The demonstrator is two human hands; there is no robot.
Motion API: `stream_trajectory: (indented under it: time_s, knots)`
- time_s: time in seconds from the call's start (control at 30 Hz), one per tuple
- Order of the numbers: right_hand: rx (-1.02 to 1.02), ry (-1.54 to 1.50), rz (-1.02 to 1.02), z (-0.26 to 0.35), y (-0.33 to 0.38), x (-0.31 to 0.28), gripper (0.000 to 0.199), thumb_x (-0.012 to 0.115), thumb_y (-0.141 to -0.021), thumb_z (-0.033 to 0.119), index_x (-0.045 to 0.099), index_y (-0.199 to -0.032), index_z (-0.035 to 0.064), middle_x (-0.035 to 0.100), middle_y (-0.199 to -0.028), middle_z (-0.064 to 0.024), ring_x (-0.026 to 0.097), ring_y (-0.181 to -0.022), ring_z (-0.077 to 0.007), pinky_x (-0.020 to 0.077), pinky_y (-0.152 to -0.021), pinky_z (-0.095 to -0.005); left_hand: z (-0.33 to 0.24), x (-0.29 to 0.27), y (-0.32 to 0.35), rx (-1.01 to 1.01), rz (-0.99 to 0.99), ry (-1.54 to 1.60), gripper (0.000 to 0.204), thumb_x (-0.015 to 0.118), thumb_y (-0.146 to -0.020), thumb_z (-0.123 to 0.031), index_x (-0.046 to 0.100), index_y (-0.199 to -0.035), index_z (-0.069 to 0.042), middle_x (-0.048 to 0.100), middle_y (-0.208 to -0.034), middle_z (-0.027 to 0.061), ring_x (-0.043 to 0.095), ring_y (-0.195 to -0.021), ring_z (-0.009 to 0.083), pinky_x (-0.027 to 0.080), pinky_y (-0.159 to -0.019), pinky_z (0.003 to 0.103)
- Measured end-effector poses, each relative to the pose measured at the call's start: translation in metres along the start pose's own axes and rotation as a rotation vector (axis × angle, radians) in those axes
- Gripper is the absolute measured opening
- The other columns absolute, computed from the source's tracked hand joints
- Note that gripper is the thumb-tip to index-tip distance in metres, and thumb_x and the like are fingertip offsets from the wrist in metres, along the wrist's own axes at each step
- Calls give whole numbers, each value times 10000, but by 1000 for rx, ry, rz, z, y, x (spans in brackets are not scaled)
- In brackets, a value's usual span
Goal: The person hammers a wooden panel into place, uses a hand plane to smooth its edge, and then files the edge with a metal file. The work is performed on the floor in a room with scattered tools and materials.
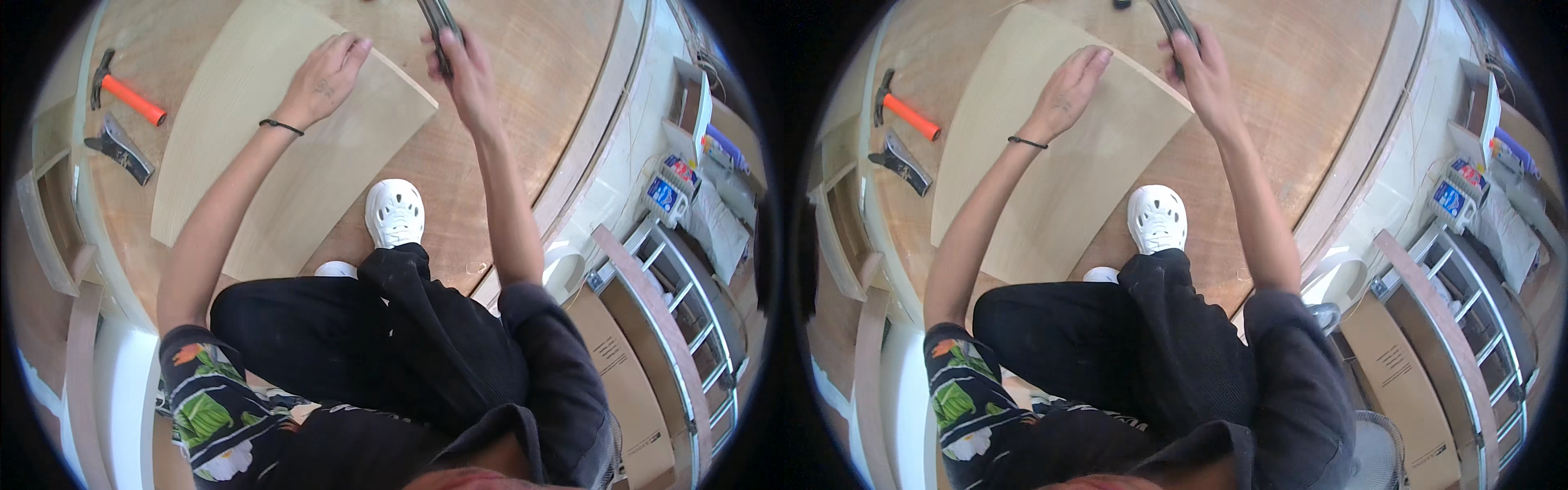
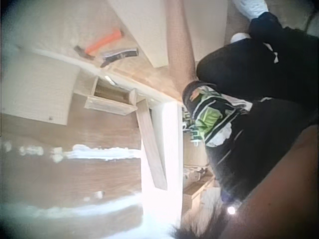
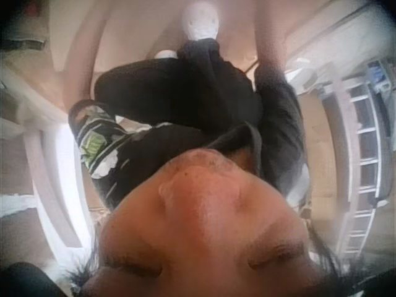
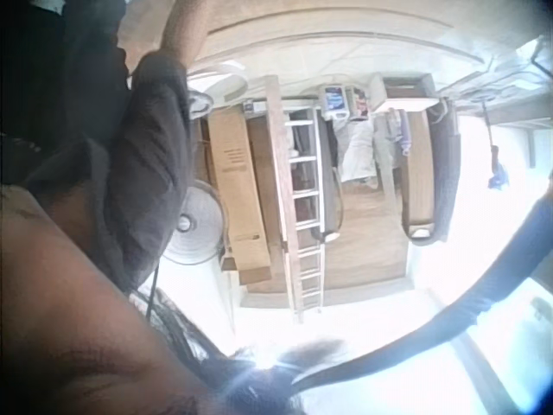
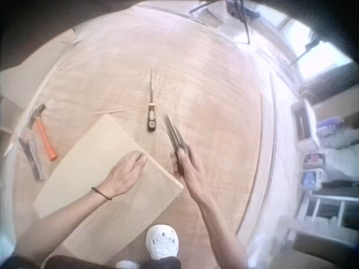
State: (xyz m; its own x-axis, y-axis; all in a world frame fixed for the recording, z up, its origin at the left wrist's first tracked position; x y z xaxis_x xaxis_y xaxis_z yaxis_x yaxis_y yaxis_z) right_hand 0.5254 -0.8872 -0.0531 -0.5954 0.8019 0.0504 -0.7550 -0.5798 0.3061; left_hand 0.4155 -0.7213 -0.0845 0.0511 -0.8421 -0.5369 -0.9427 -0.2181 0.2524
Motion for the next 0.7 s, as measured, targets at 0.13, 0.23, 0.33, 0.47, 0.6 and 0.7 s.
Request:
stream_trajectory:
  time_s: [0.13, 0.23, 0.33, 0.47, 0.6, 0.7]
  knots:
    - [102, -112, -245, -23, 92, -52, 338, 524, -1056, 296, 534, -1243, 15, 584, -885, -18, 468, -633, -50, 378, -529, -211, -20, 45, -2, 375, 25, -512, 412, 590, -964, -326, 585, -1256, -35, 586, -1270, 193, 560, -1168, 355, 452, -992, 432]
    - [195, -229, -417, -51, 144, -77, 349, 540, -1046, 359, 561, -1177, 37, 552, -782, 0, 415, -555, -28, 314, -479, -189, -37, 96, 21, 659, -50, -544, 417, 612, -949, -355, 596, -1255, -72, 572, -1268, 157, 527, -1204, 331, 409, -1028, 456]
    - [242, -337, -570, -89, 185, -89, 347, 562, -1028, 404, 583, -1088, 63, 516, -691, 26, 389, -505, -18, 284, -441, -182, -33, 129, 23, 531, -152, -577, 424, 637, -930, -364, 594, -1262, -104, 546, -1263, 120, 483, -1231, 300, 352, -1063, 480]
    - [314, -689, -740, -134, 220, -95, 346, 586, -1011, 425, 592, -985, 80, 494, -646, 39, 429, -510, -19, 327, -421, -175, -26, 147, 18, 517, -201, -684, 402, 653, -915, -377, 598, -1217, -119, 548, -1230, 99, 469, -1237, 267, 316, -1087, 497]
    - [226, -688, -698, -133, 214, -90, 332, 638, -989, 379, 531, -1007, 65, 587, -743, -14, 577, -607, -61, 463, -519, -194, -20, 148, 15, 530, -199, -663, 407, 674, -903, -359, 576, -1220, -123, 536, -1241, 80, 466, -1228, 265, 321, -1077, 482]
    - [228, -533, -498, -121, 189, -75, 292, 618, -1009, 246, 465, -1156, 46, 616, -816, -51, 688, -797, -170, 561, -658, -262, -19, 146, 16, 515, -222, -609, 423, 687, -892, -356, 564, -1211, -107, 538, -1237, 81, 479, -1215, 266, 327, -1073, 480]
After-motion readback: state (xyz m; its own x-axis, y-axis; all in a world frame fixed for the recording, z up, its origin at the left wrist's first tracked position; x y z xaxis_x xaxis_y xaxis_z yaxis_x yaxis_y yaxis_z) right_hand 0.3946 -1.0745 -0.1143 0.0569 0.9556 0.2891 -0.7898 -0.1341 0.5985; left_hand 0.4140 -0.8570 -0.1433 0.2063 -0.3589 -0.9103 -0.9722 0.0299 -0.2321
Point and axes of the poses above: each hand's wrist, its own y-axis away from the middle knuckle, its own x-axis out of the palm, z = x × y, the point moved 6 cm from there along -y, towards the middle knuckle
